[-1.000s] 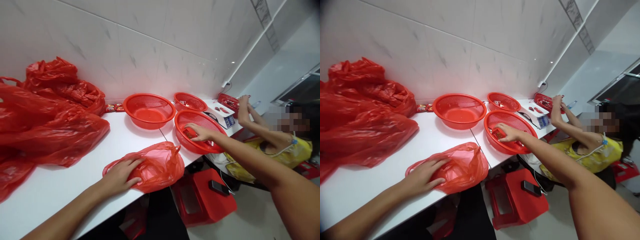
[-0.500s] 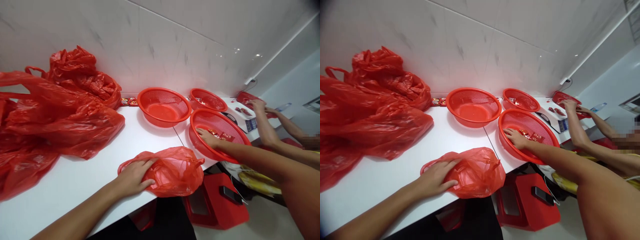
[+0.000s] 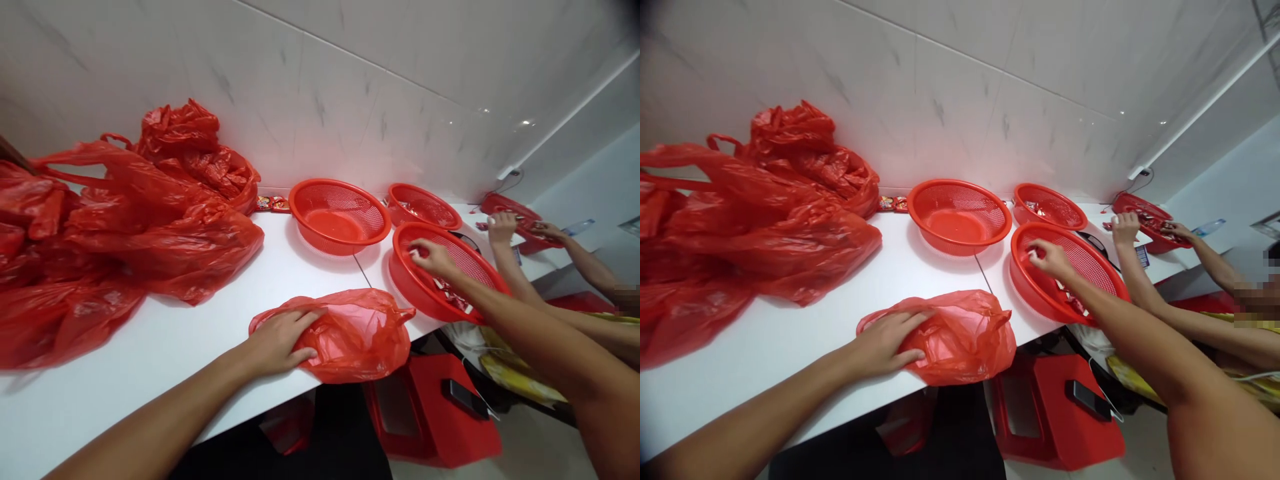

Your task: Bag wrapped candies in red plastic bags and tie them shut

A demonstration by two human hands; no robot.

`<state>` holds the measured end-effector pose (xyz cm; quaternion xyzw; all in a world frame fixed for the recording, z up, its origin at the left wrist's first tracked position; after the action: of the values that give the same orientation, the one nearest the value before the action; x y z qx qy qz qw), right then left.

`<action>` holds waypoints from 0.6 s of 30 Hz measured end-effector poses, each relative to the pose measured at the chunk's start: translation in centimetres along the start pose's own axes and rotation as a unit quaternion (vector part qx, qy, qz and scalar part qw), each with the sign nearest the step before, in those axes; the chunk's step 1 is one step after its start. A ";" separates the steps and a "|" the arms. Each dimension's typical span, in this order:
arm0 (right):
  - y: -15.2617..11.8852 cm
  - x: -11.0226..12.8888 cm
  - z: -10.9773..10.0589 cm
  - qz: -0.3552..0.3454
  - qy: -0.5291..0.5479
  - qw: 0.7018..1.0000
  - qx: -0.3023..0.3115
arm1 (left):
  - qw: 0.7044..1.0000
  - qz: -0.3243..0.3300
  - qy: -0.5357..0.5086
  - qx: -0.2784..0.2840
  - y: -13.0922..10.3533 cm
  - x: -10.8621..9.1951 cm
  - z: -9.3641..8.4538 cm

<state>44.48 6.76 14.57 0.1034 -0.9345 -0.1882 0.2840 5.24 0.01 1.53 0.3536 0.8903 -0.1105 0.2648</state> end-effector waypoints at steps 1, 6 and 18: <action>0.6 -0.4 -1.0 0.017 0.020 0.999 -0.026 | 1.000 0.003 -0.002 -0.006 0.0 0.0 -0.1; -0.5 6.6 -5.9 -0.004 0.250 0.966 -0.060 | 1.000 0.005 -0.007 -0.029 -0.1 0.3 0.1; -8.4 17.1 15.6 -0.027 0.040 0.963 0.263 | 0.997 0.075 -0.005 0.000 -0.5 -0.9 -1.1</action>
<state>22.35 -1.40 7.57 0.2070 -0.9357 0.0615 0.2791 4.98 -0.42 2.97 0.4184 0.8601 -0.0919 0.2770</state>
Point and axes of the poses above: each hand's wrist, its own y-axis towards the middle knuckle, its own z-axis out of the palm, x = y × z, the point moved 5 cm from there along y, towards the middle knuckle, and after that the axes turned 6 degrees about -z, right-handed, at the moved point
